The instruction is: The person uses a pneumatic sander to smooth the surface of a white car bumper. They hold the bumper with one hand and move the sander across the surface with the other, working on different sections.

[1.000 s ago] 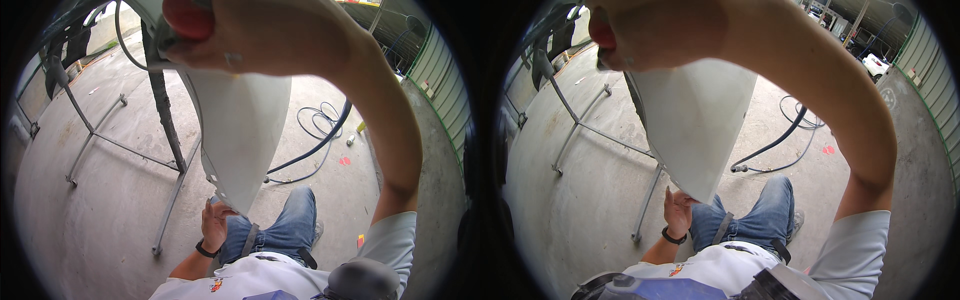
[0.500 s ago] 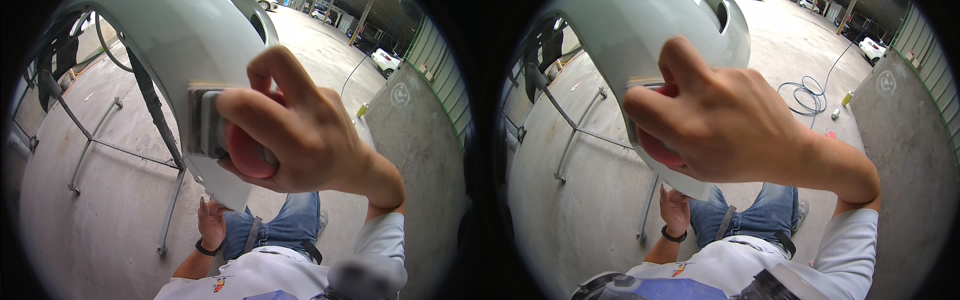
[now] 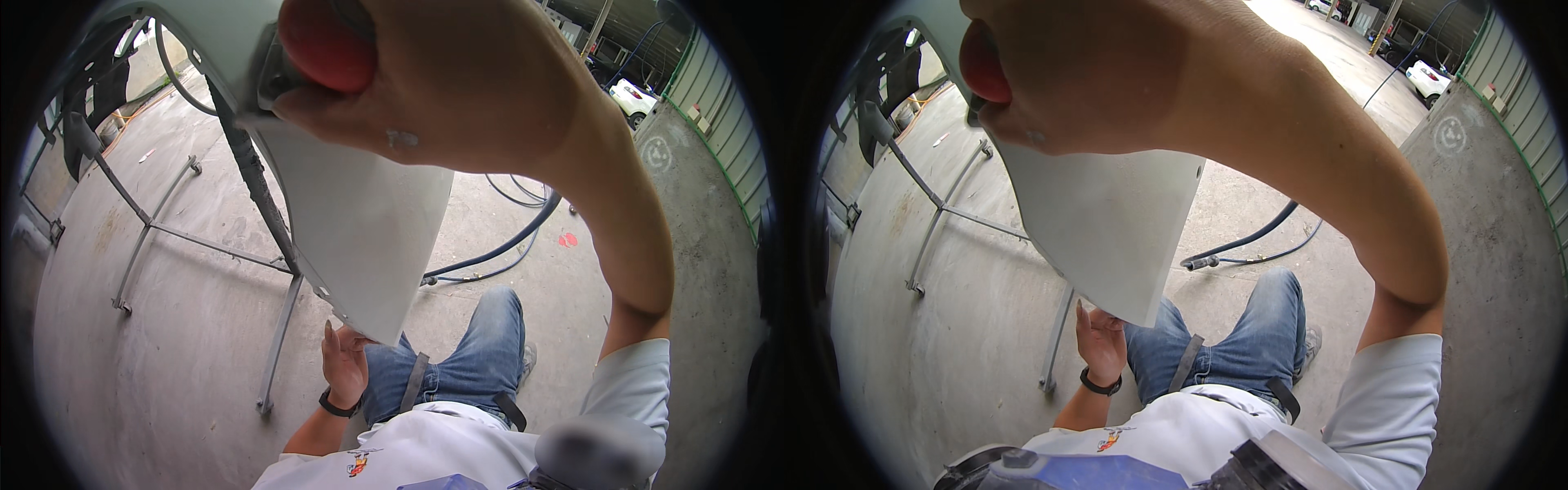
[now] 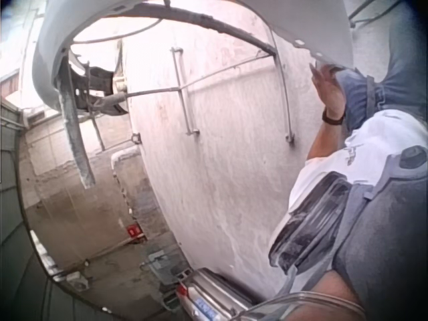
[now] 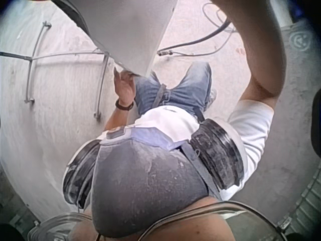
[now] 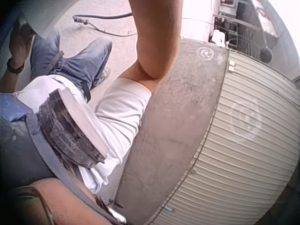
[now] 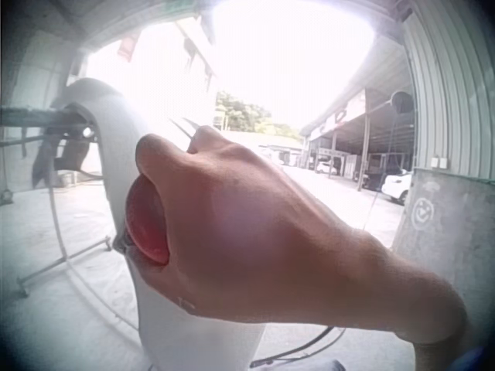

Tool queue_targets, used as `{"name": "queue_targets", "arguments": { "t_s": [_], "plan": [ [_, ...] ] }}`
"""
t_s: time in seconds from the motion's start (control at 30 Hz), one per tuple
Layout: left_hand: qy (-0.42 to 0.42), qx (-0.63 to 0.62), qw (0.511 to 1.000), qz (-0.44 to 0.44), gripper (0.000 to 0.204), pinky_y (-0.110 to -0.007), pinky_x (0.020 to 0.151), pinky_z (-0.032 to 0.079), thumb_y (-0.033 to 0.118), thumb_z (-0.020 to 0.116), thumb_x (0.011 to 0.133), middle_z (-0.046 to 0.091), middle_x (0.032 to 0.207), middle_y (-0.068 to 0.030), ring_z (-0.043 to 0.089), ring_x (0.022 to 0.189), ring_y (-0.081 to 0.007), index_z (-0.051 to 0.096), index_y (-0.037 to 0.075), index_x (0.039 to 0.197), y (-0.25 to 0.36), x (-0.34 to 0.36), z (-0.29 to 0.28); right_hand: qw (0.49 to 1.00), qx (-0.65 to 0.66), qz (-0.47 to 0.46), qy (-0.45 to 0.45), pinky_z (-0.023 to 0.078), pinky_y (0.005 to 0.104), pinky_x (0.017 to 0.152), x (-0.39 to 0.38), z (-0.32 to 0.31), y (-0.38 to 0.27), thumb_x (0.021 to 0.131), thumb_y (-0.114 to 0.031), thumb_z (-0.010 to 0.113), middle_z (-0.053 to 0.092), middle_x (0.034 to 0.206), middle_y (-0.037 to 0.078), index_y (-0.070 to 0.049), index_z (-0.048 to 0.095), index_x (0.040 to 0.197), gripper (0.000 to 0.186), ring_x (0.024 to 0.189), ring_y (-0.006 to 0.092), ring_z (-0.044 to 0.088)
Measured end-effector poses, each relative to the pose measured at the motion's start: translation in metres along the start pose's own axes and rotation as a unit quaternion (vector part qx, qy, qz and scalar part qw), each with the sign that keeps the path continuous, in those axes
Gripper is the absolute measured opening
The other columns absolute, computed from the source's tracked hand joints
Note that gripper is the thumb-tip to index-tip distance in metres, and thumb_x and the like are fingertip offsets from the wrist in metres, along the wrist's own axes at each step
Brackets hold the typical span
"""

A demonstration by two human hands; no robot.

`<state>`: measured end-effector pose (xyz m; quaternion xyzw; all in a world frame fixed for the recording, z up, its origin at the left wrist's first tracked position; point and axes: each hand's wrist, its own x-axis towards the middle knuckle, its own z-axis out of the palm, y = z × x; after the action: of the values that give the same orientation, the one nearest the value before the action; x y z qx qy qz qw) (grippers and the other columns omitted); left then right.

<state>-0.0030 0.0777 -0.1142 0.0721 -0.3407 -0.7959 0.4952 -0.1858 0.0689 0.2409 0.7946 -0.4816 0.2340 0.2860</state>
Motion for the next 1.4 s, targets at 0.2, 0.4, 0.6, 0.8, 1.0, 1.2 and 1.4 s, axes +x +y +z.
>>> {"name": "queue_targets", "arguments": {
  "t_s": [0.2, 0.4, 0.6, 0.8, 1.0, 1.2, 1.4],
  "plan": [
    [-0.024, -0.025, 0.999, 0.024, 0.067, -0.041, 0.089, 0.062, 0.043, 0.028, 0.117, 0.077, 0.103, -0.0215, 0.077, 0.091, -0.0298, 0.072, -0.007, 0.108, -0.003, 0.003, -0.004, 1.0, 0.002, -0.017, -0.02, 0.061, 0.0402, 0.059, -0.006, -0.004, -0.015, 0.06, -0.021, 0.098, 0.057, 0.106, 0.013, -0.012, 0.065, 0.118, 0.068, 0.083, 0.028, 0.069],
    [-0.042, 0.006, 0.999, 0.009, 0.066, -0.037, 0.088, 0.058, 0.045, 0.028, 0.117, 0.079, 0.103, -0.0152, 0.074, 0.095, -0.0225, 0.074, -0.001, 0.111, -0.003, 0.001, -0.006, 1.0, 0.005, -0.019, -0.02, 0.06, 0.0408, 0.061, 0.013, -0.002, 0.005, 0.059, -0.02, 0.099, 0.058, 0.106, 0.013, -0.012, 0.065, 0.118, 0.069, 0.085, 0.0288, 0.069],
    [-0.018, -0.006, 1.0, -0.001, 0.069, -0.035, 0.084, 0.053, 0.05, 0.028, 0.116, 0.077, 0.099, -0.0141, 0.07, 0.09, -0.0211, 0.074, 0.0, 0.108, -0.001, 0.001, -0.004, 1.0, 0.005, -0.012, -0.017, 0.06, 0.0414, 0.063, 0.011, -0.004, 0.001, 0.059, -0.02, 0.099, 0.059, 0.106, 0.013, -0.012, 0.065, 0.119, 0.069, 0.087, 0.0296, 0.068],
    [0.018, 0.03, 0.999, -0.037, 0.07, -0.033, 0.081, 0.05, 0.053, 0.027, 0.115, 0.076, 0.099, -0.0135, 0.066, 0.088, -0.0186, 0.073, 0.001, 0.104, 0.0, -0.001, -0.001, 1.0, -0.005, -0.004, -0.004, 0.06, 0.042, 0.064, -0.008, -0.01, -0.012, 0.059, -0.019, 0.099, 0.059, 0.106, 0.013, -0.012, 0.065, 0.119, 0.07, 0.089, 0.0304, 0.068],
    [-0.045, -0.014, 0.998, -0.031, 0.069, -0.036, 0.089, 0.052, 0.051, 0.028, 0.115, 0.078, 0.103, -0.0135, 0.07, 0.098, -0.0207, 0.073, -0.001, 0.11, 0.003, 0.001, -0.005, 0.999, -0.013, 0.027, 0.018, 0.059, 0.0426, 0.066, -0.05, 0.0, -0.027, 0.058, -0.018, 0.099, 0.06, 0.106, 0.013, -0.012, 0.065, 0.119, 0.07, 0.09, 0.0312, 0.068],
    [-0.012, -0.024, 0.999, -0.037, 0.067, -0.037, 0.093, 0.051, 0.049, 0.029, 0.116, 0.078, 0.106, -0.0133, 0.07, 0.102, -0.0207, 0.073, -0.001, 0.113, 0.001, -0.001, -0.005, 0.997, 0.004, 0.062, 0.049, 0.053, 0.0341, 0.05, -0.096, 0.015, -0.041, 0.057, -0.022, 0.1, 0.052, 0.108, 0.016, -0.01, 0.065, 0.121, 0.074, 0.068, 0.0213, 0.063],
    [-0.038, -0.041, 0.998, -0.008, 0.061, -0.045, 0.1, 0.054, 0.044, 0.032, 0.116, 0.077, 0.115, -0.0174, 0.072, 0.109, -0.0267, 0.065, -0.004, 0.129, -0.001, 0.003, -0.016, 0.988, 0.045, 0.118, 0.085, 0.055, 0.0298, 0.047, -0.159, 0.043, -0.065, 0.07, -0.022, 0.088, 0.052, 0.104, 0.011, -0.015, 0.069, 0.107, 0.043, 0.066, 0.0128, 0.06]
  ]
}}
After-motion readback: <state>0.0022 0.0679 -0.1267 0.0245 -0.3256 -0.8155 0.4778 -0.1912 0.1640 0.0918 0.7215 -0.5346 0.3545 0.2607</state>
